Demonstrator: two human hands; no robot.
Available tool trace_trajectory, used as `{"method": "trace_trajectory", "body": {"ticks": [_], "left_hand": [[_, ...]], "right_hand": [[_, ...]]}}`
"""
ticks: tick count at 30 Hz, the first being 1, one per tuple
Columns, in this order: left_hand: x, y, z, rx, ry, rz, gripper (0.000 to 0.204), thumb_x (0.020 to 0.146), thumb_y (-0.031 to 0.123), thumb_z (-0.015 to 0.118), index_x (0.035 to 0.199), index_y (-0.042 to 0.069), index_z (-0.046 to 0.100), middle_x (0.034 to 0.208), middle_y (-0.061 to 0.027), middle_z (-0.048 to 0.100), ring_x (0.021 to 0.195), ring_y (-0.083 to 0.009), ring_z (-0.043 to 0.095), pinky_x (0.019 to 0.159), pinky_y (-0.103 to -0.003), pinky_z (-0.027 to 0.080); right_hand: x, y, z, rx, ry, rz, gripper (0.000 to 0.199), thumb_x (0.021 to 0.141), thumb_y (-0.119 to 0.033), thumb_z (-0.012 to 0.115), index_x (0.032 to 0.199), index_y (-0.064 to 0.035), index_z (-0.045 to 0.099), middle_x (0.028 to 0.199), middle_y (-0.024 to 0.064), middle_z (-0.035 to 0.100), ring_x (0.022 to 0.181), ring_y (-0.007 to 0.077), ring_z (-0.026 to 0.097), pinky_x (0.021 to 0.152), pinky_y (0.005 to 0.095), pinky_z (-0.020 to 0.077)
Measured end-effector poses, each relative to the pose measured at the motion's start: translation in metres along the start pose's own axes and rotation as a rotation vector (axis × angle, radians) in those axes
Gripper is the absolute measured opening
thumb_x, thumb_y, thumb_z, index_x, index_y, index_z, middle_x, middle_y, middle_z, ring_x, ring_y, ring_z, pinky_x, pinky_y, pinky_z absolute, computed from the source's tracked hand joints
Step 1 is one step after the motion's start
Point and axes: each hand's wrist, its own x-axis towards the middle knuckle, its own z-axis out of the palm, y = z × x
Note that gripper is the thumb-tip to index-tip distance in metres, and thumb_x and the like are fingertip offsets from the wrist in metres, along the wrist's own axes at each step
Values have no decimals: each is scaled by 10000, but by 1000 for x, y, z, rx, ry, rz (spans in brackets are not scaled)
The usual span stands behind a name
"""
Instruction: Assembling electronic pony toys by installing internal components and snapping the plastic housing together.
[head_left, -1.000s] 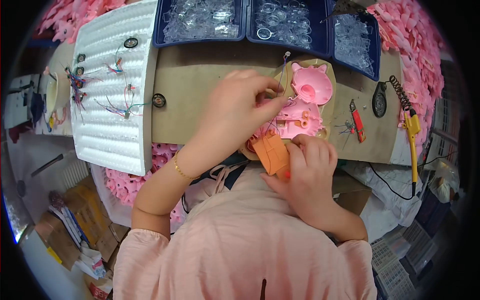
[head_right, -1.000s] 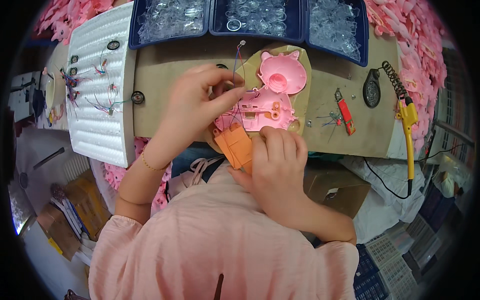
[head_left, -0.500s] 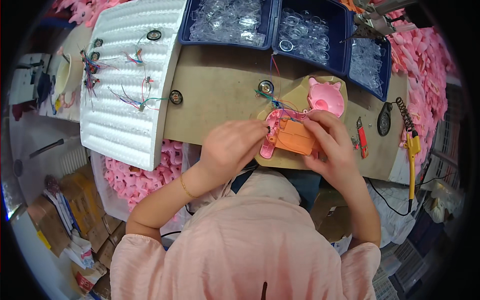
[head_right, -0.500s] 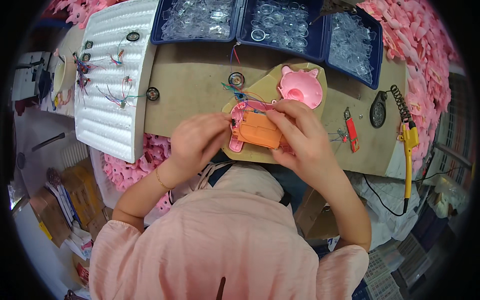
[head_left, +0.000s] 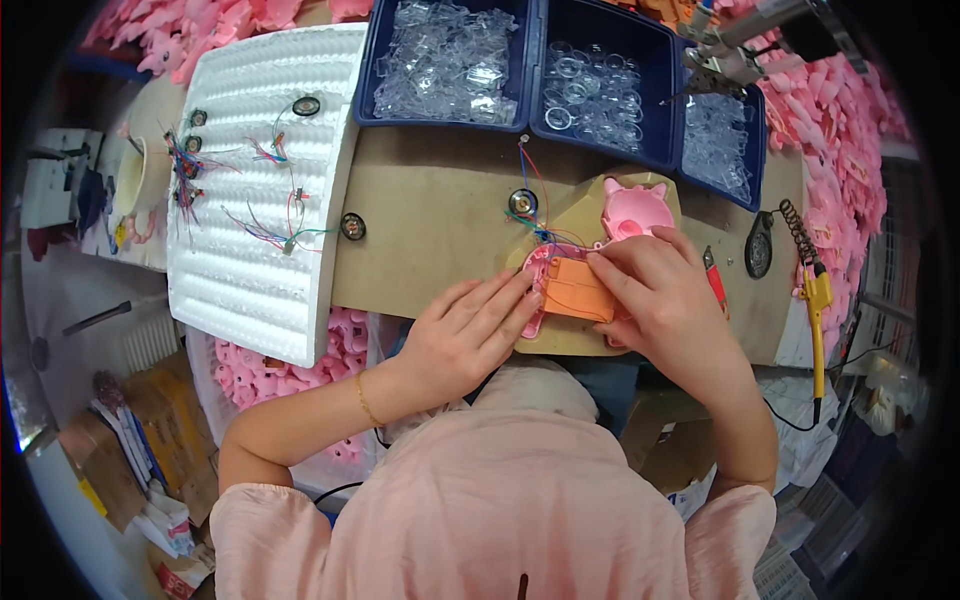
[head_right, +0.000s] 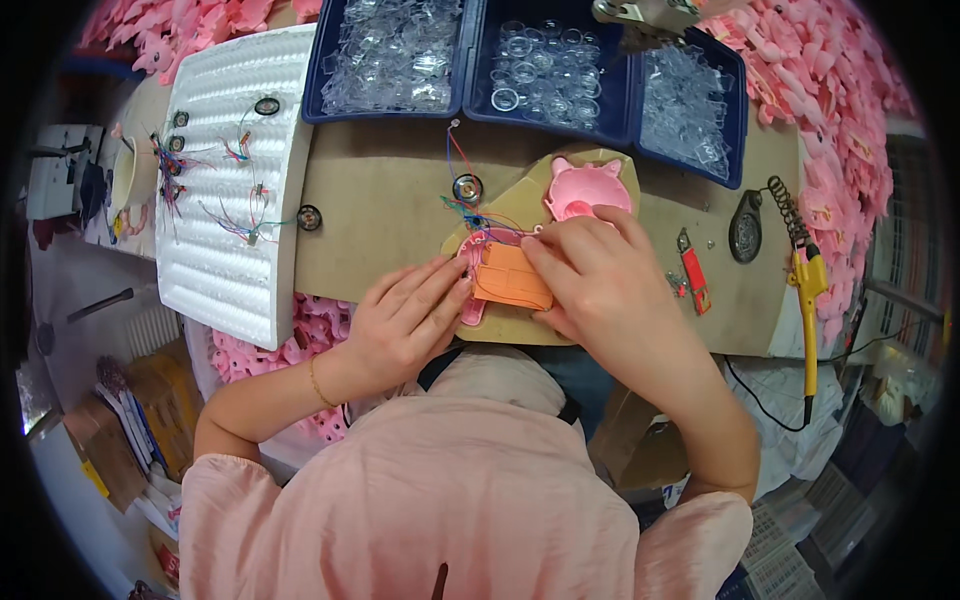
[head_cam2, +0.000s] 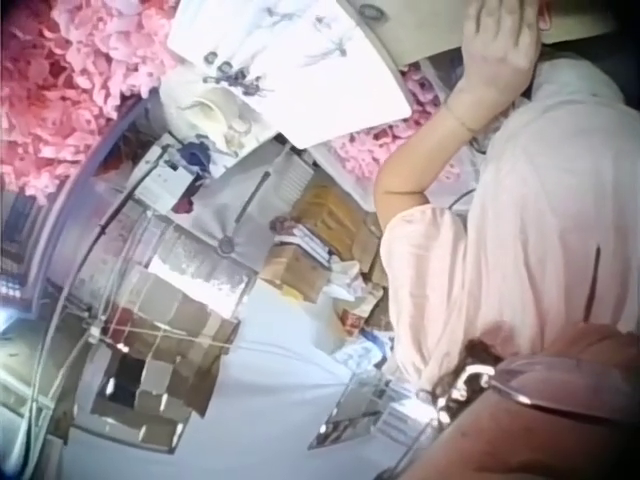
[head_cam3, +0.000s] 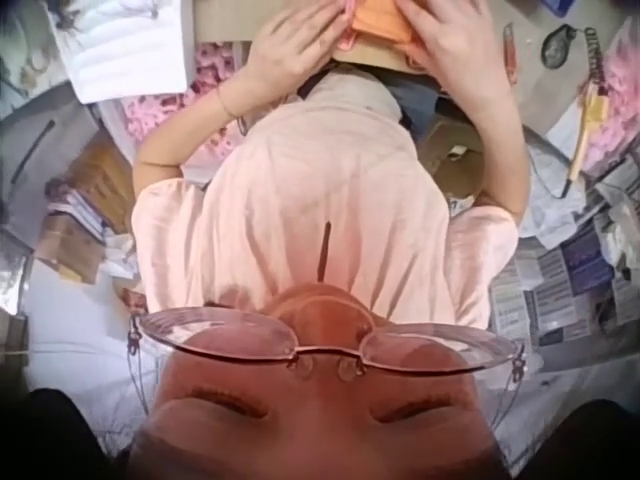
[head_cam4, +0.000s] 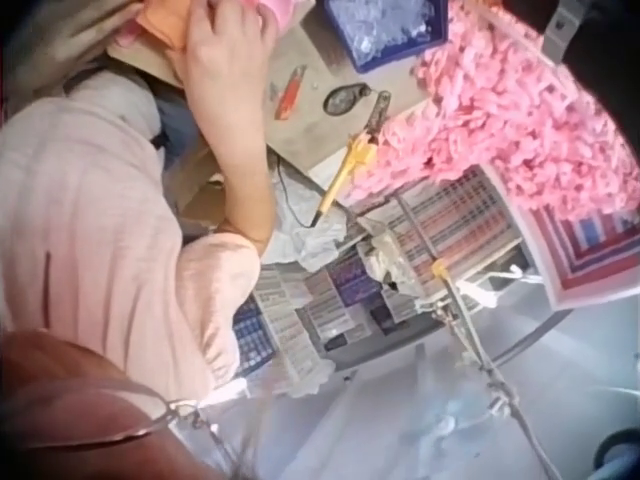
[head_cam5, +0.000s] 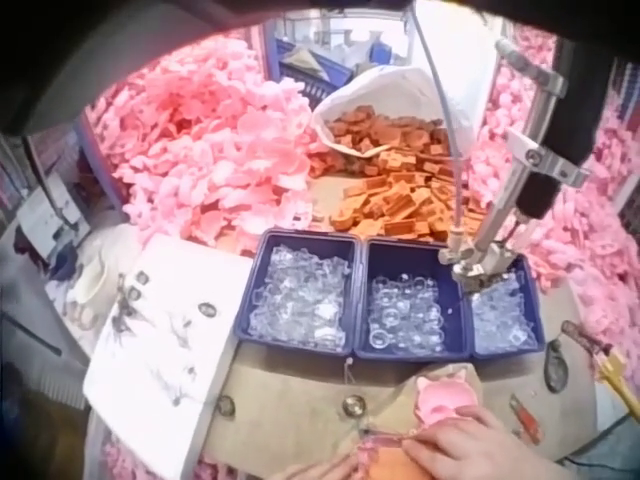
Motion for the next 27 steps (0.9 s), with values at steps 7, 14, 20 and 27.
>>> {"method": "trace_trajectory", "body": {"ticks": [7, 14, 20, 27], "left_hand": [[3, 0, -4, 22, -23, 21, 447, 768, 128, 526, 1198, 6, 513, 1267, -120, 491, 1116, -198, 511, 897, -315, 390], [0, 2, -5, 37, -76, 20, 480, 764, 134, 517, 1221, -10, 488, 1279, -128, 476, 1136, -201, 493, 911, -314, 368], [1, -1, 0, -11, -27, 8, 457, 749, 111, 566, 1191, 11, 511, 1239, -95, 511, 1100, -177, 522, 885, -306, 382], [0, -8, 8, -181, 146, -44, 439, 711, 59, 637, 1137, 31, 539, 1170, -73, 573, 989, -181, 589, 837, -279, 406]], "right_hand": [[-4, 3, -2, 0, 27, 13, 601, 509, -87, 743, 1077, -42, 551, 1019, 76, 537, 985, 249, 511, 951, 440, 333], [3, 3, -5, 13, -29, 17, 584, 499, -78, 744, 1053, -33, 563, 994, 74, 537, 980, 248, 511, 956, 453, 331], [2, 0, -5, -12, -2, 11, 585, 503, -61, 737, 1056, -35, 547, 999, 79, 527, 984, 254, 507, 960, 440, 334], [-3, 1, 4, 67, 17, 74, 560, 511, -27, 707, 1045, -33, 538, 1026, 90, 524, 1006, 270, 499, 938, 443, 341]]}}
